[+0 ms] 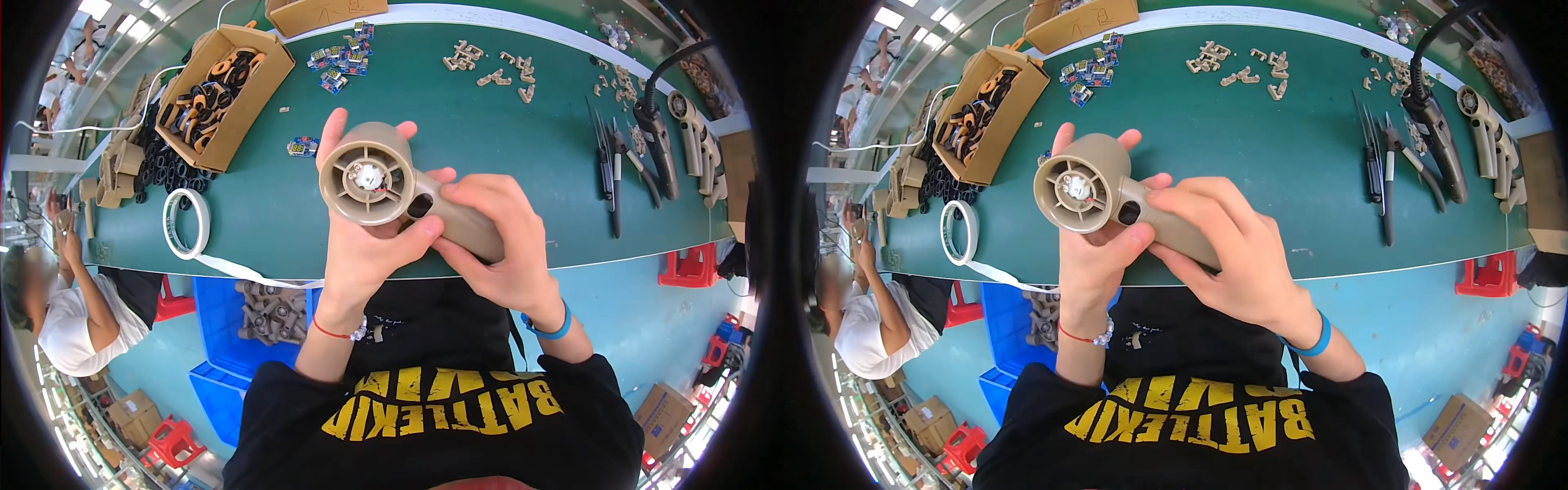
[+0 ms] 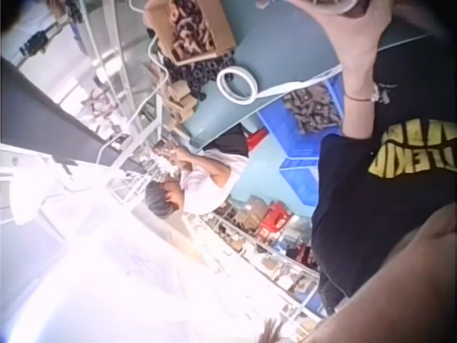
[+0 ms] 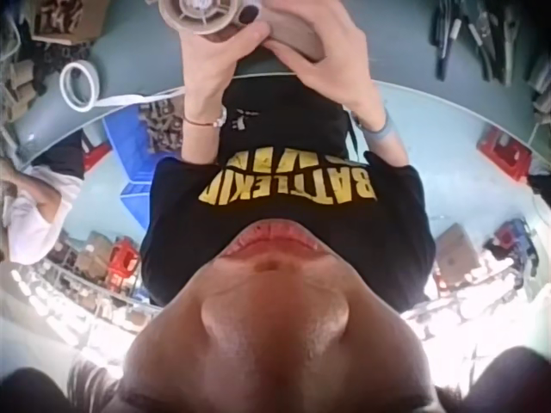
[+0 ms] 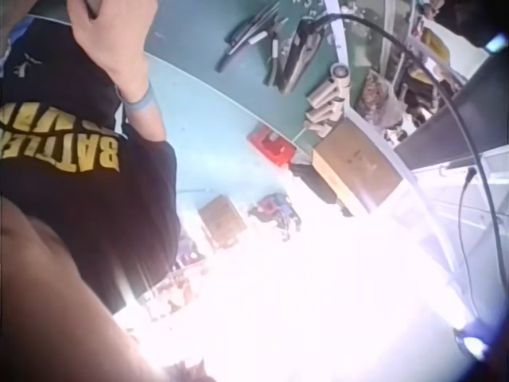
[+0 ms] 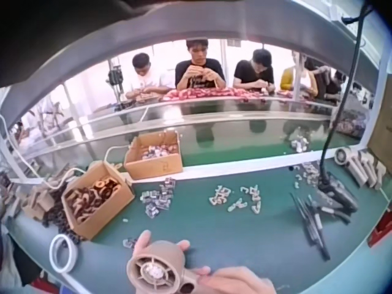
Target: Assembling the internal and external components of a portable handheld fan using an electric screwdriver.
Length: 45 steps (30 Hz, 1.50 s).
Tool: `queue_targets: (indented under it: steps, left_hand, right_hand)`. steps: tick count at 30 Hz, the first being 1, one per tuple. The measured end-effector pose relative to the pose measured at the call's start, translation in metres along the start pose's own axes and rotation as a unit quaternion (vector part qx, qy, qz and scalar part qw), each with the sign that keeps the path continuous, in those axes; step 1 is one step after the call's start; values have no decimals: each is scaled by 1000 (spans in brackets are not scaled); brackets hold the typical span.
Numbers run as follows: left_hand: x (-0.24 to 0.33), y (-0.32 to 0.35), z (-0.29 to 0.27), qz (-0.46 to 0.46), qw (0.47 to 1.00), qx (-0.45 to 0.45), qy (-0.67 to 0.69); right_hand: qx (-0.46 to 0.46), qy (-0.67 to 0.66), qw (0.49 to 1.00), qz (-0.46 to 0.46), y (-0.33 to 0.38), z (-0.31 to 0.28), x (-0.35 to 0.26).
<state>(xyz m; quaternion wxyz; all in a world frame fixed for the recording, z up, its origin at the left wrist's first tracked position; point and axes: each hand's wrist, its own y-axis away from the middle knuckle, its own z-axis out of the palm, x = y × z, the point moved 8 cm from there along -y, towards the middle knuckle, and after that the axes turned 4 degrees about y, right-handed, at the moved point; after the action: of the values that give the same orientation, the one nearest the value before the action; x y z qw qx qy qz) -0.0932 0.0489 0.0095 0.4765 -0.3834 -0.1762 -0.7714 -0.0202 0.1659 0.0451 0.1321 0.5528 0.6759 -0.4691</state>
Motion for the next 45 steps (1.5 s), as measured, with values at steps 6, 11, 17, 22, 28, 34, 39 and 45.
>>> queue_targets:
  steps: [6, 11, 17, 22, 28, 34, 39, 45]
  left_hand:
    - [4, 0, 0, 39, 997, -17, -67]
    - [6, 2, 3, 40, 995, -1, -92]
    - [8, 5, 0, 78, 992, 13, -96]
    - [27, 12, 1, 174, 967, 53, -180]
    - [31, 19, 89, 256, 713, -178, -628]
    - [-3, 10, 99, 136, 596, -268, -745]
    - [-10, 19, 109, 184, 441, -340, -810]
    - [-2, 10, 139, 68, 566, -342, -747]
  right_hand:
    - [-3, 5, 1000, -5, -4, 1, -5]
    - [5, 34, 999, -27, 2, 1, -5]
    - [3, 51, 998, -33, 3, 4, -10]
    - [26, -39, 999, -3, -2, -4, -6]
    - [-5, 92, 996, 4, 10, -37, 11]
    - [68, 164, 983, -50, 15, -97, 14]
    - [273, 435, 858, 24, 23, -210, 63]
    - [102, 412, 900, 103, 15, -245, 112]
